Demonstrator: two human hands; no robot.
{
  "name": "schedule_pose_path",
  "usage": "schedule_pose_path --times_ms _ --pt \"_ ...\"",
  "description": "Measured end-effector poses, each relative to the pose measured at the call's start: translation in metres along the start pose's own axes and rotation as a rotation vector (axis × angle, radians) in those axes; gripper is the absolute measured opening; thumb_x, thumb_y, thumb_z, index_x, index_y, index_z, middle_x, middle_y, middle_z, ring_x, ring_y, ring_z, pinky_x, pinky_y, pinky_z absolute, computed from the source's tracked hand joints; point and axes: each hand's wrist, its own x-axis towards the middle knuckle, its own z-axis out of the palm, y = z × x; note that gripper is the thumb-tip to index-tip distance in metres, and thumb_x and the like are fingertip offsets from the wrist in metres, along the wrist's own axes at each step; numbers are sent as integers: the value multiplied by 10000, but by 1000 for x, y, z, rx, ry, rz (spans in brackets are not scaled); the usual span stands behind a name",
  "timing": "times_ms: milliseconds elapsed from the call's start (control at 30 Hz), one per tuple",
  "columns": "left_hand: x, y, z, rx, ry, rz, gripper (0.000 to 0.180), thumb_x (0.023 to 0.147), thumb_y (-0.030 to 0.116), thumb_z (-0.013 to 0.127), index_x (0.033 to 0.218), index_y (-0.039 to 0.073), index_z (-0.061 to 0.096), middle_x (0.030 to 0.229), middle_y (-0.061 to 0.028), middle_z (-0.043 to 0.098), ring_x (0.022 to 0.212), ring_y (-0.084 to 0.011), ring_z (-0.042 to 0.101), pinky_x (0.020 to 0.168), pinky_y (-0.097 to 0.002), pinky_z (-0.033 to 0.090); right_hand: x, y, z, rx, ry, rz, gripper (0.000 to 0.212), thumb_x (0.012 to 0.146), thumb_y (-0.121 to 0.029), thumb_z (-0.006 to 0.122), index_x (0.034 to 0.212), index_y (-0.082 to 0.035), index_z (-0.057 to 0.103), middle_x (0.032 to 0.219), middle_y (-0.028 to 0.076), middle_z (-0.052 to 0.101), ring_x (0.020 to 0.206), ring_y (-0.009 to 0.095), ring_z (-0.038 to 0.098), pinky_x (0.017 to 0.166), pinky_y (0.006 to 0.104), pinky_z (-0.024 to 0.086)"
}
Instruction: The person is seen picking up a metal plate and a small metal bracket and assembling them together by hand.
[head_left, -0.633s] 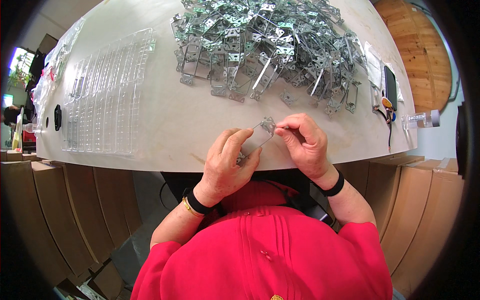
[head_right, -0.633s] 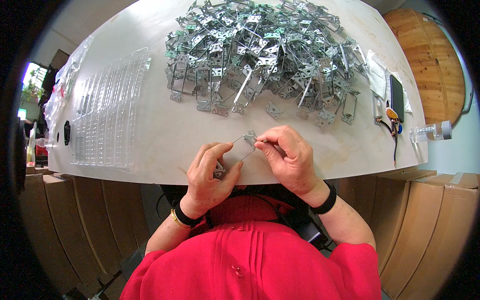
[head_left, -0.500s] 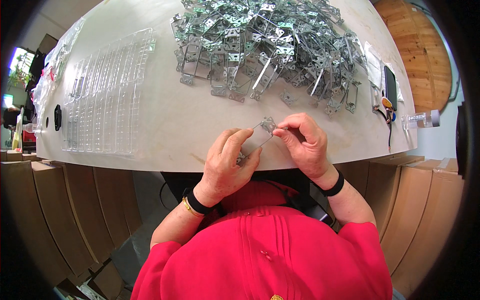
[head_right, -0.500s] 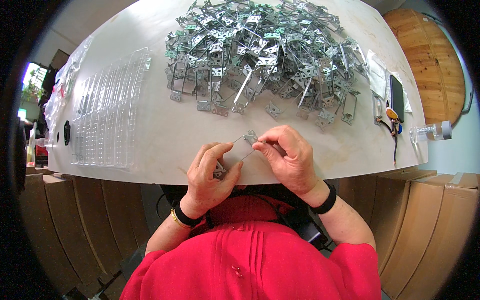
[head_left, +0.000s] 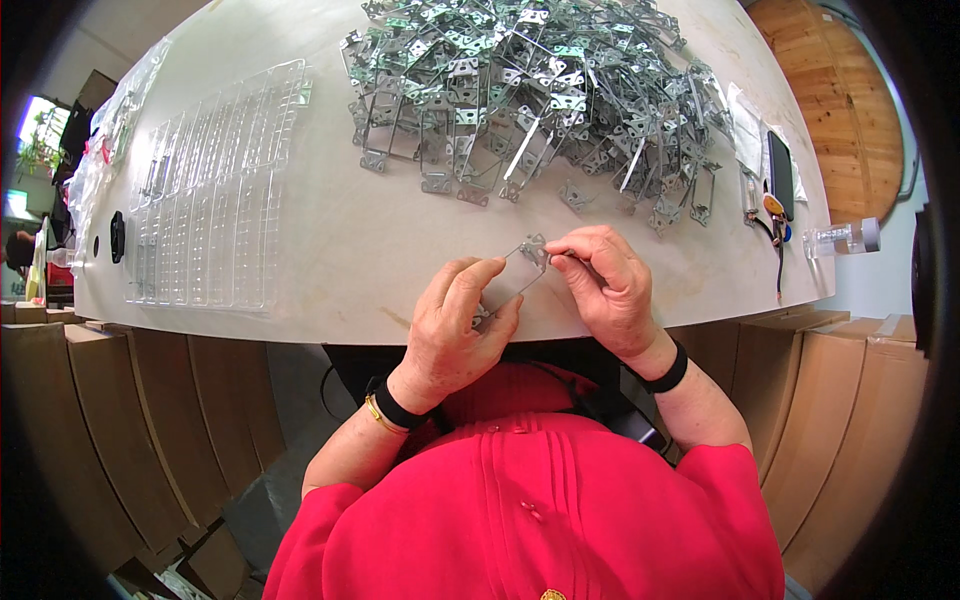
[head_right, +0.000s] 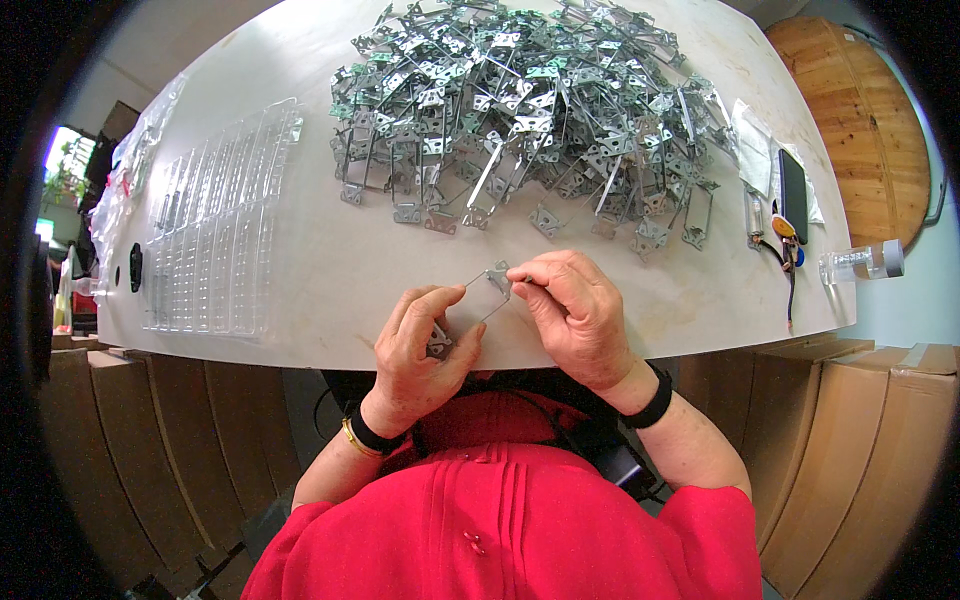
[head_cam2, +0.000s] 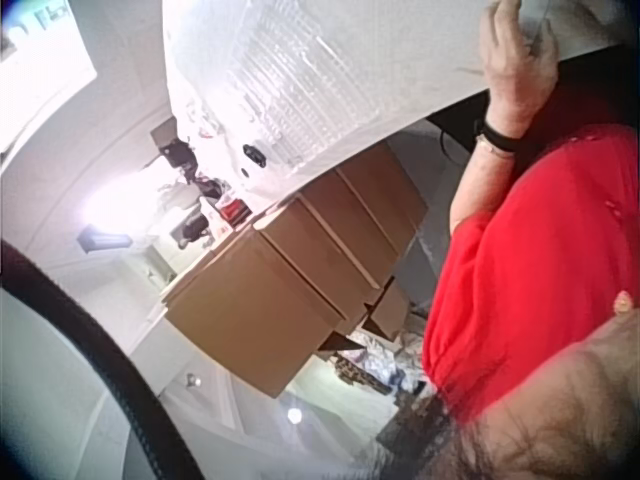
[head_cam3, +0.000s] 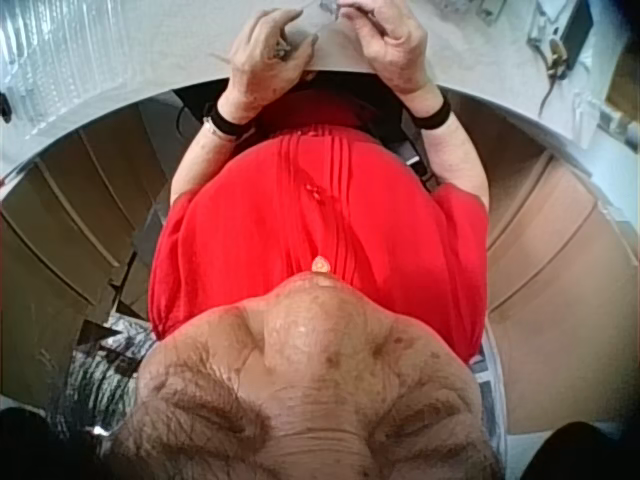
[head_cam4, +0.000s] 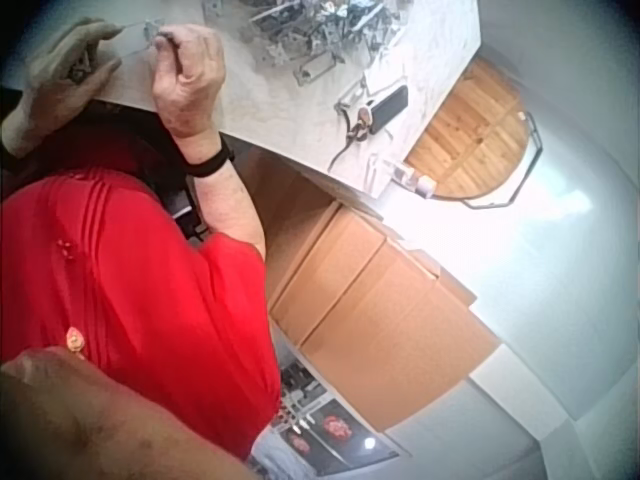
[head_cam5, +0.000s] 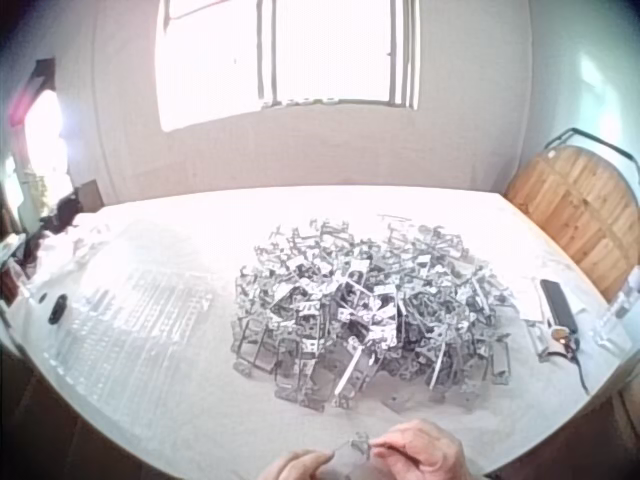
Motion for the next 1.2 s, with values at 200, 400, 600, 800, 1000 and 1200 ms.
schedule_pose_path --times_ms 200,400,600,800,1000,1200 --pt "1 0 -1 -5 -1 14 504 756 -16 857 1223 -2 667 1026 -161 680 752 -234 645 642 -329 540 -4 2 0 68 4 83 162 881 -28 820 1007 -47 720 975 85 719 868 262 691 741 357 555" --pt "0 0 0 -2 4 14 499 757 -19 855 1219 -1 667 1021 -157 679 735 -223 632 629 -324 530 -2 4 -1 -13 -17 -77 135 924 -18 802 1026 -30 716 979 82 700 865 202 667 744 309 542" --pt "1 0 0 -7 -1 4 502 755 -19 856 1219 1 664 1019 -145 684 725 -213 627 623 -320 525 0 5 0 -21 -16 -104 153 923 -43 816 1027 -31 704 982 69 673 864 182 646 726 292 533" --pt "0 -1 0 -14 -4 9 498 758 -18 854 1219 3 664 1036 -151 692 729 -214 633 628 -322 528 -2 2 1 56 2 63 199 866 -77 860 969 -58 692 943 83 695 856 271 668 746 366 539" --pt "1 -1 -1 -6 -15 13 500 757 -19 853 1219 2 664 1037 -151 694 738 -221 638 635 -323 531 -2 2 0 39 -6 38 211 868 -91 862 948 -53 671 950 91 695 862 277 670 751 365 537" --pt "1 0 1 6 -9 23 494 752 -20 850 1210 -6 667 1025 -157 699 761 -247 651 654 -336 540 -5 0 -2 129 84 -7 190 940 -94 812 999 -39 640 975 91 707 882 228 678 798 334 540"
